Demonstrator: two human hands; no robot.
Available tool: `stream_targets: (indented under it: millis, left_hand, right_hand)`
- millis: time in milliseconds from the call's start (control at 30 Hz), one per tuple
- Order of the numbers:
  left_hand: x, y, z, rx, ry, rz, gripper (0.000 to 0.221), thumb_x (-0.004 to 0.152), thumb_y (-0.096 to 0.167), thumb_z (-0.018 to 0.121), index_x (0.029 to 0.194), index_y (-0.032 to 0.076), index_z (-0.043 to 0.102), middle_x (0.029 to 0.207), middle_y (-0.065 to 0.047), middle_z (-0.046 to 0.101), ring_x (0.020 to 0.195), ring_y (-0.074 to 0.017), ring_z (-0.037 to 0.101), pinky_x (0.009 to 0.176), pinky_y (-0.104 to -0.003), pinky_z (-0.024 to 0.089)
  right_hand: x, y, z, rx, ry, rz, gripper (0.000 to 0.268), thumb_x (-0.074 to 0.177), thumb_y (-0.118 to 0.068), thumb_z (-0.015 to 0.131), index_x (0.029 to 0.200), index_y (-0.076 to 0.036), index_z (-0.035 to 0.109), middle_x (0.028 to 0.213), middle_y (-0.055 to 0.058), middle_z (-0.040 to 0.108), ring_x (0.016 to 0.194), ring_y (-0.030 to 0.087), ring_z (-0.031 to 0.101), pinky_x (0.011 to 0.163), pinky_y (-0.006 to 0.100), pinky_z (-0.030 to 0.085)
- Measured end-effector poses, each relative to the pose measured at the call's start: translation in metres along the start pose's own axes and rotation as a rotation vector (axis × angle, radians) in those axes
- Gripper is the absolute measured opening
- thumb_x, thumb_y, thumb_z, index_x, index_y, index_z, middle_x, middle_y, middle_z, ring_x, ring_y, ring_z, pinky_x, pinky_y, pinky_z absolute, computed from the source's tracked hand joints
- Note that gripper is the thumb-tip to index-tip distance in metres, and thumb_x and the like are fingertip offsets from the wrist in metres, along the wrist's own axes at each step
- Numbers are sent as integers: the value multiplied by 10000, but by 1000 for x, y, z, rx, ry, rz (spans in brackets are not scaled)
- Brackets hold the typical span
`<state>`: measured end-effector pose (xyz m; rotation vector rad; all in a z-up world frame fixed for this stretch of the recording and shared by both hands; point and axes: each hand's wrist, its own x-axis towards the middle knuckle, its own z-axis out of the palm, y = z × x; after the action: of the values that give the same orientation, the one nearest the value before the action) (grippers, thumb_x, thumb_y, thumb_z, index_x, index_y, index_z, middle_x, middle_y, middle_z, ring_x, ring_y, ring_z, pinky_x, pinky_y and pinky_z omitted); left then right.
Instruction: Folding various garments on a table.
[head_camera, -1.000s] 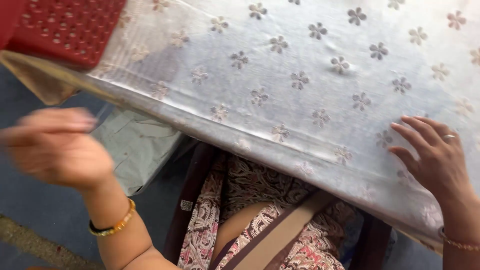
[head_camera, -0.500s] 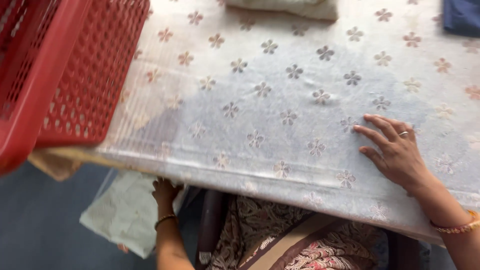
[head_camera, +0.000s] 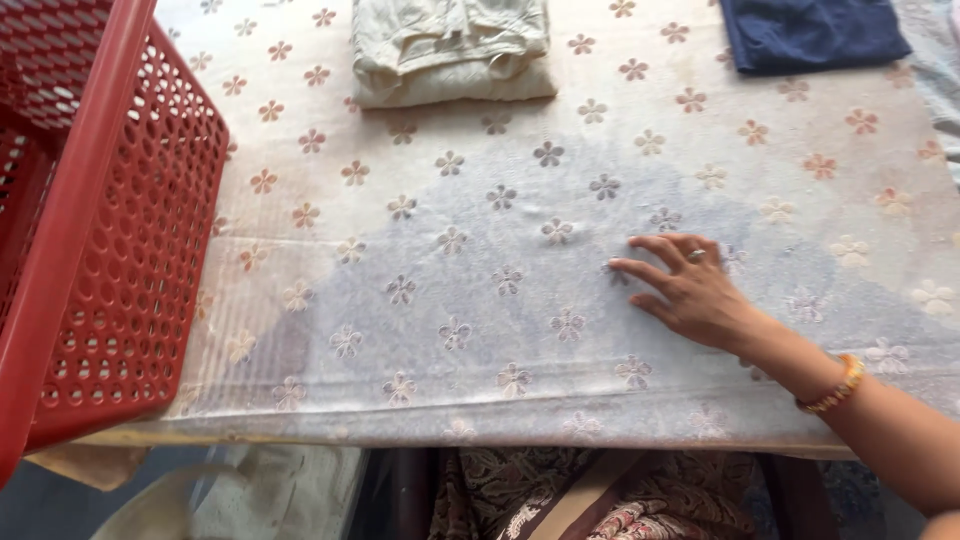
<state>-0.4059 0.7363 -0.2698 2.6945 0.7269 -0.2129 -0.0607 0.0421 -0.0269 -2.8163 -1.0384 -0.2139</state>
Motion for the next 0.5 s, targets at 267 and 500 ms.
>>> stream_targets:
  millis: [267,500]
  left_hand:
    - [-41,114,-93,-83,-74,379,672,854,593,618,1354,163,490,1367,-179,553,1224,-370,570,980,-518,495]
    - [-45,326,-199,-140,-155,678,838,828,664,603,1453,166,352,1484,-191,449,1313,-371,499,1030,-529,458]
  right_hand:
    - [13,8,-1,61,-25,-118,527,956,-496,535,1444,-297,524,1502,53,434,1389,262,319,1109,459,195]
    - [2,13,2,80,-32,-154,527,969,-476,524,1458,-282,496,1561,63,385,1442,227,287,1140,466,197]
